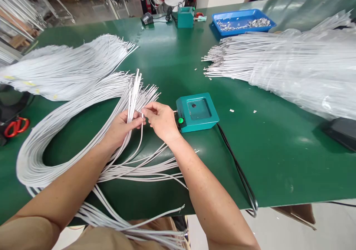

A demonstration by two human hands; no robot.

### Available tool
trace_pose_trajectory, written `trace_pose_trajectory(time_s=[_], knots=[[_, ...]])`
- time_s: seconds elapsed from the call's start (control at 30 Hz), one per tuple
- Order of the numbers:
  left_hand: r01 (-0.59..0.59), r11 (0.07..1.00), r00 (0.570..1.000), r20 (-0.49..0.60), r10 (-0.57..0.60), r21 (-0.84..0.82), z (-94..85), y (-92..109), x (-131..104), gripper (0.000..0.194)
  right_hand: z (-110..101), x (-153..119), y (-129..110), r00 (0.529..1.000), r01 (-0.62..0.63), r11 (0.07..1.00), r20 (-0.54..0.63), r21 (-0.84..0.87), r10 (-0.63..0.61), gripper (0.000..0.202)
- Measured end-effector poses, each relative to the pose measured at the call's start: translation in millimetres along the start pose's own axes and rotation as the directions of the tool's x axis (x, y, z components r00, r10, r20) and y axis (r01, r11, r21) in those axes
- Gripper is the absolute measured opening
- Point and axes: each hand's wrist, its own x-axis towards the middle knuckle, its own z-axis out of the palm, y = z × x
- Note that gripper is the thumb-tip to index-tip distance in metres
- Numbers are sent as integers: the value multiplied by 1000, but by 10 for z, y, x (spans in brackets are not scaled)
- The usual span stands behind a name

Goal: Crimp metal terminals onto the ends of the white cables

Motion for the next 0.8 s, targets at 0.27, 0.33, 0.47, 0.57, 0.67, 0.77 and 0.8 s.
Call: trace_pose_trajectory(time_s=[0.27, 0.33, 0.47, 0.57, 0.67, 0.77, 0.8], knots=[[-88, 996, 996, 16, 88, -11, -16, -32, -4, 36, 39, 11, 26, 972, -229, 882, 136, 412, 189, 26], [-102, 995, 994, 40, 101, 1, -12, -43, -8, 35, 29, 11, 16, 958, -282, 856, 170, 433, 230, 30], [-124, 992, 986, 115, 120, 28, 23, -55, -33, 32, 26, 3, -13, 953, -302, 870, 151, 390, 263, 40], [-127, 990, 988, 89, 122, 53, 39, -56, -54, 33, 24, -5, -14, 948, -312, 874, 176, 372, 263, 44], [-145, 987, 989, 48, 142, 75, 27, -56, -56, 32, 6, -4, 5, 933, -344, 838, 252, 423, 255, 45], [-171, 985, 985, 46, 169, 37, 16, -52, -45, 30, -11, 5, 29, 929, -347, 810, 294, 472, 226, 44], [-180, 983, 983, 41, 179, 21, 16, -49, -40, 30, -14, 8, 36, 932, -339, 811, 288, 476, 220, 44]])
